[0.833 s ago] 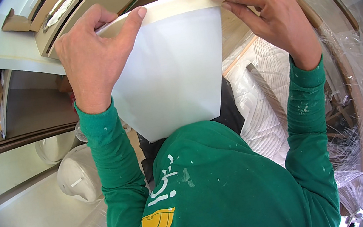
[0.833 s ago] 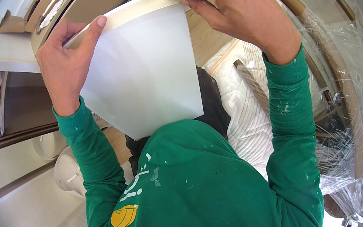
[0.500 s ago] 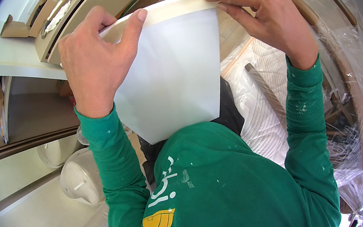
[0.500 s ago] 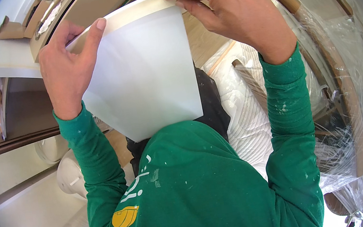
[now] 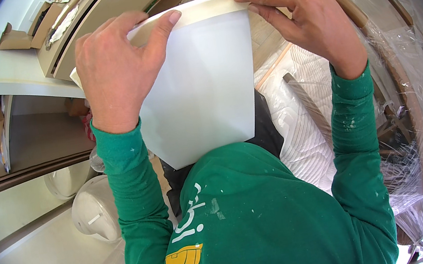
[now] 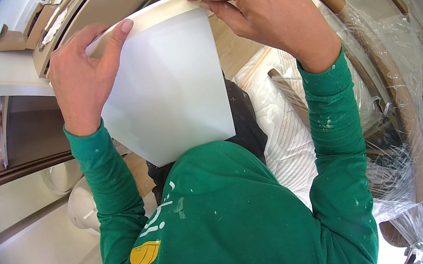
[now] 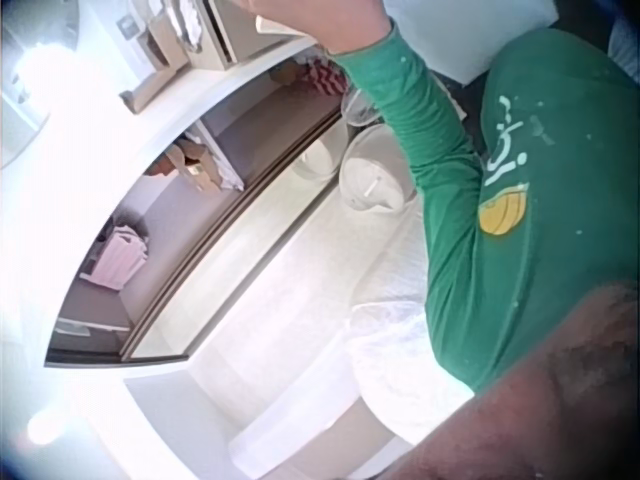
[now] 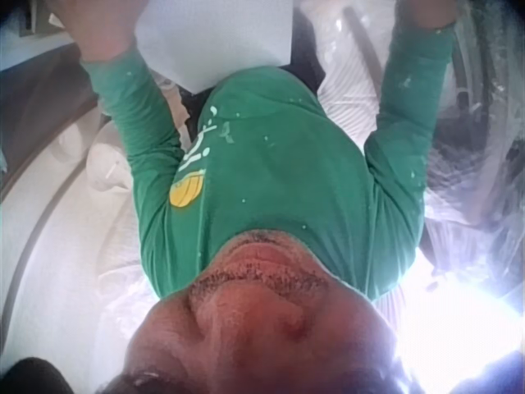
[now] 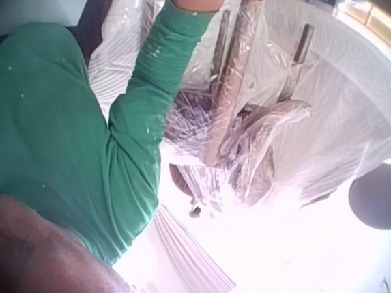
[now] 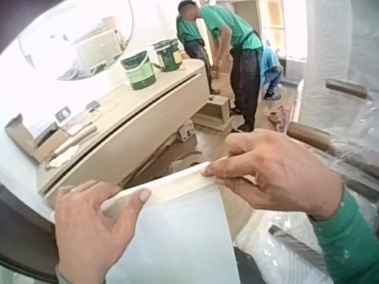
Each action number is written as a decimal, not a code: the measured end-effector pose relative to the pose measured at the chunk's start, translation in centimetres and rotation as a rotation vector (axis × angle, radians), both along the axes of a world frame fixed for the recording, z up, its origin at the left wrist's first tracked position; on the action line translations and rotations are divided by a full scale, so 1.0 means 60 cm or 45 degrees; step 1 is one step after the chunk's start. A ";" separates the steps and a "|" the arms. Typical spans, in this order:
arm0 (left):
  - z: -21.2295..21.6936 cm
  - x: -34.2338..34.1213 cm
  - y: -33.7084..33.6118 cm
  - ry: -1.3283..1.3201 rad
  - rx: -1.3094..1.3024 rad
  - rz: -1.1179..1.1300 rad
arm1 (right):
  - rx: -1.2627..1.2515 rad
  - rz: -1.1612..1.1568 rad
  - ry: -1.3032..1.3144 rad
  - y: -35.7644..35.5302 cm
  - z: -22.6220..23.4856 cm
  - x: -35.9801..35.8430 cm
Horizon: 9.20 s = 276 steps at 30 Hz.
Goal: The person applies masking tape to the edge of a white rectangular panel, presses the tape down by hand along the side, and then uses a sanding block to smooth or trim the taped edge.
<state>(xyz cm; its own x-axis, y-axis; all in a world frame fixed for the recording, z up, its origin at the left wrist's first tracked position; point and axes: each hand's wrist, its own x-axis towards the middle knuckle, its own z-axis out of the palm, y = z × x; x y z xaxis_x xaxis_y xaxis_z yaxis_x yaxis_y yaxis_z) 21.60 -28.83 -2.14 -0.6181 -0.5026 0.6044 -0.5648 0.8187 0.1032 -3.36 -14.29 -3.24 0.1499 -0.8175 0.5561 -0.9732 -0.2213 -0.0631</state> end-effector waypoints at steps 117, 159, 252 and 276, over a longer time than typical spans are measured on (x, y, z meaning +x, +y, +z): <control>-0.018 -0.071 0.016 0.013 0.068 -0.108 | -0.028 0.052 -0.144 0.003 0.021 0.015; -0.018 -0.056 0.015 0.052 0.095 -0.117 | 0.024 0.049 -0.377 -0.009 -0.005 0.000; 0.049 0.222 -0.082 0.079 0.689 -0.184 | 0.203 0.021 -0.627 0.028 0.028 0.026; 0.043 -0.072 0.043 -0.260 0.013 -0.505 | 0.130 0.008 -0.609 0.056 0.029 0.036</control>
